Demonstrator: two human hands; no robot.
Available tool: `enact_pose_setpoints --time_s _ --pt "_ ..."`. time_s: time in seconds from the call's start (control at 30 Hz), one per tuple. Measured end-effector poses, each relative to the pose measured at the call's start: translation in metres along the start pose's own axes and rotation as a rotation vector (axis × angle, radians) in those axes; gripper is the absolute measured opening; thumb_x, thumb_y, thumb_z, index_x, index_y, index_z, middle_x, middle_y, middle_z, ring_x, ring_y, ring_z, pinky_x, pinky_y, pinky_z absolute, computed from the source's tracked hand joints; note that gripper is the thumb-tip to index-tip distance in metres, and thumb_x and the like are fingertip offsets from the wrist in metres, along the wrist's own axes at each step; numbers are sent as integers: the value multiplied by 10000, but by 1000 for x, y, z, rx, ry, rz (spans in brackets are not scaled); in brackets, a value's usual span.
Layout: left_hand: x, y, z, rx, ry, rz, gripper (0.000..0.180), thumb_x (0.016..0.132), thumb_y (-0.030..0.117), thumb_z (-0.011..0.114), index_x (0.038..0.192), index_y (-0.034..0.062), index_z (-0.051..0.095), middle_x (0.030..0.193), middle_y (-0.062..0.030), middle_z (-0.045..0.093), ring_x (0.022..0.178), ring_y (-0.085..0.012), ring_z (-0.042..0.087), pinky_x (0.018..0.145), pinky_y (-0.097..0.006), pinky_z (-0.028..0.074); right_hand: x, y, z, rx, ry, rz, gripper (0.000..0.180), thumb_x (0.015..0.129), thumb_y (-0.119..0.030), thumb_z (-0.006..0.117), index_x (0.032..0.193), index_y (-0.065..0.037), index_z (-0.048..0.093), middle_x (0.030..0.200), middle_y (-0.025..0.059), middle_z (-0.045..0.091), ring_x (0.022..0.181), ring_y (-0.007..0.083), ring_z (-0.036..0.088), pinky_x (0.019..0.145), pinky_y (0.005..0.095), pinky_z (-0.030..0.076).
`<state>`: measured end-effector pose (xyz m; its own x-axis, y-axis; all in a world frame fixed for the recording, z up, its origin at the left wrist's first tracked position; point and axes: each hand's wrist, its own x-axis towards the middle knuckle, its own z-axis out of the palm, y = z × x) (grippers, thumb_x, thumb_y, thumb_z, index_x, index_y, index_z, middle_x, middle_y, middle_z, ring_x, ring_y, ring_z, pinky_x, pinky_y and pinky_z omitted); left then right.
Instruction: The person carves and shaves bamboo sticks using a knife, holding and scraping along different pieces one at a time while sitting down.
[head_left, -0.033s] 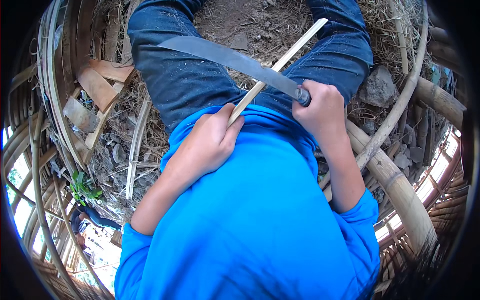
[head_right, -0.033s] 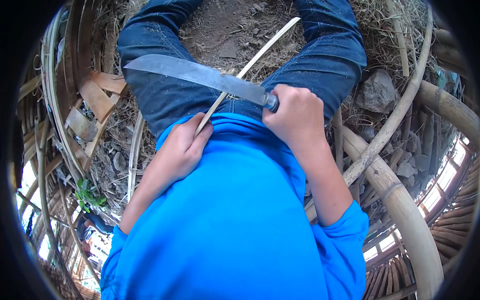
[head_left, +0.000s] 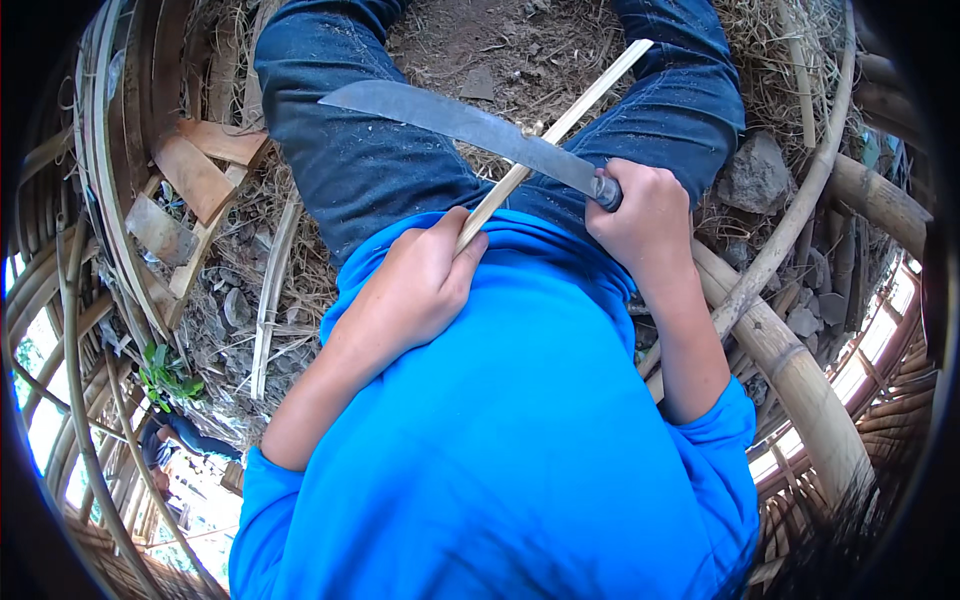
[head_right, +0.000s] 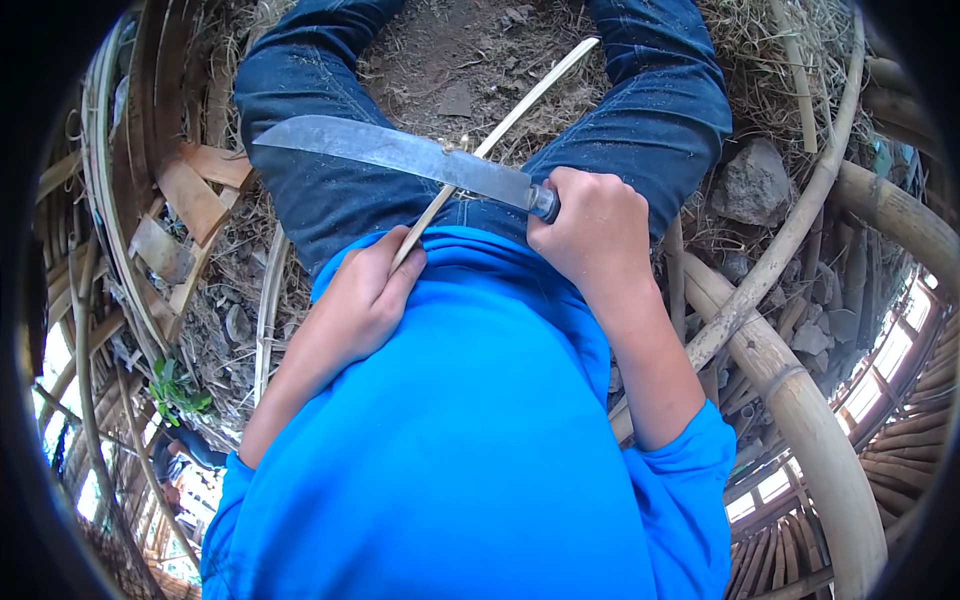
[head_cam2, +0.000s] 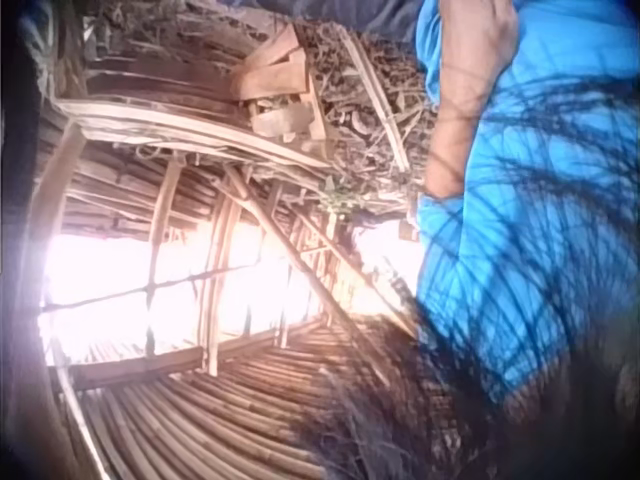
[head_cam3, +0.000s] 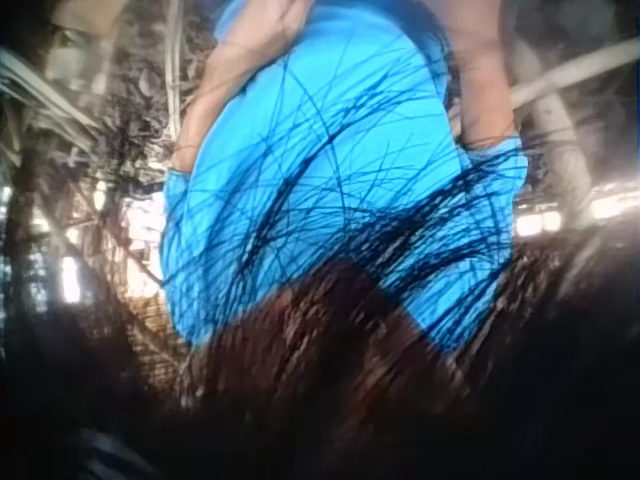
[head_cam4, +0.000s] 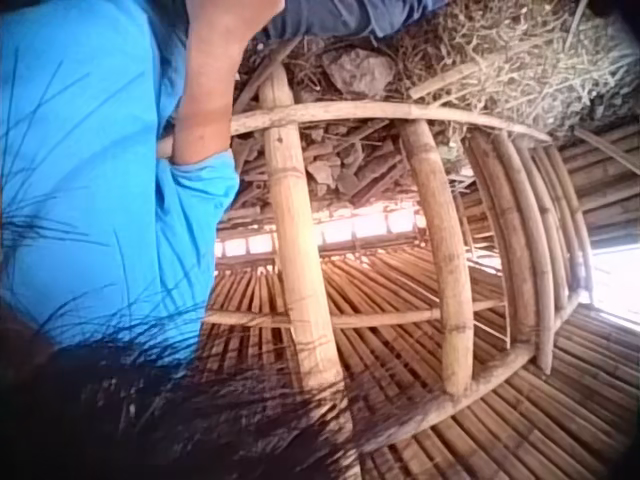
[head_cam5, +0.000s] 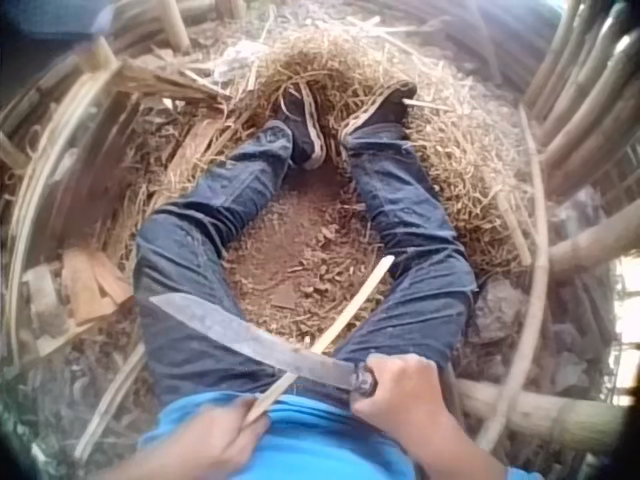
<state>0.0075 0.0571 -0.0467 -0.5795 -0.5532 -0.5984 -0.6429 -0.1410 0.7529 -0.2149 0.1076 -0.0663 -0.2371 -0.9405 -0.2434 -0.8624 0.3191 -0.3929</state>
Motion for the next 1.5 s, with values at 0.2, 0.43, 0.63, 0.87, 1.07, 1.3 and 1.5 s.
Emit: enact_pose_setpoints --time_s 0.2,0.43,0.63,0.87,1.07,1.3,1.5 --pt "0 2 -2 11 -24 -62 256 968 193 468 980 -58 515 710 -244 558 644 -355 575 605 -406 419 3 3 11 8 45 -2 118 654 -149 656 731 -69 695 670 156 651 668 339 657 623 418 535" --pt "1 -2 -1 30 1 -60 262 973 201 463 979 -55 515 683 -243 548 629 -359 572 590 -415 413 8 -1 19 24 37 48 72 697 -119 627 689 -51 649 671 187 619 679 378 628 616 443 513" --pt "0 -5 0 25 41 -38 278 956 202 486 943 -75 503 698 -321 567 665 -475 580 599 -524 419 10 0 22 -5 73 26 87 695 -143 640 694 -58 659 672 184 625 676 378 631 618 443 518" --pt "0 -7 0 23 48 -62 239 967 189 472 950 -46 511 670 -259 546 620 -392 567 569 -432 403 12 0 26 -62 63 23 99 668 -158 666 714 -70 676 677 163 643 675 352 648 622 433 527" --pt "-2 -8 1 24 58 -66 229 963 180 476 928 -45 502 657 -263 541 607 -406 561 557 -444 398 13 0 28 -57 91 9 101 704 -165 651 671 -69 650 657 173 624 666 375 632 620 448 517" --pt "-11 -14 3 25 73 -70 212 966 177 475 912 -27 492 632 -248 529 574 -399 552 538 -451 387 40 30 18 -146 37 371 196 742 -216 620 821 -68 721 785 196 682 796 365 675 717 446 539" --pt "-15 -18 -3 -40 99 -64 223 979 187 461 899 -20 485 643 -171 500 573 -273 498 560 -394 385 46 97 -63 -155 284 485 261 802 -219 583 802 25 677 718 209 657 712 342 668 678 411 506"
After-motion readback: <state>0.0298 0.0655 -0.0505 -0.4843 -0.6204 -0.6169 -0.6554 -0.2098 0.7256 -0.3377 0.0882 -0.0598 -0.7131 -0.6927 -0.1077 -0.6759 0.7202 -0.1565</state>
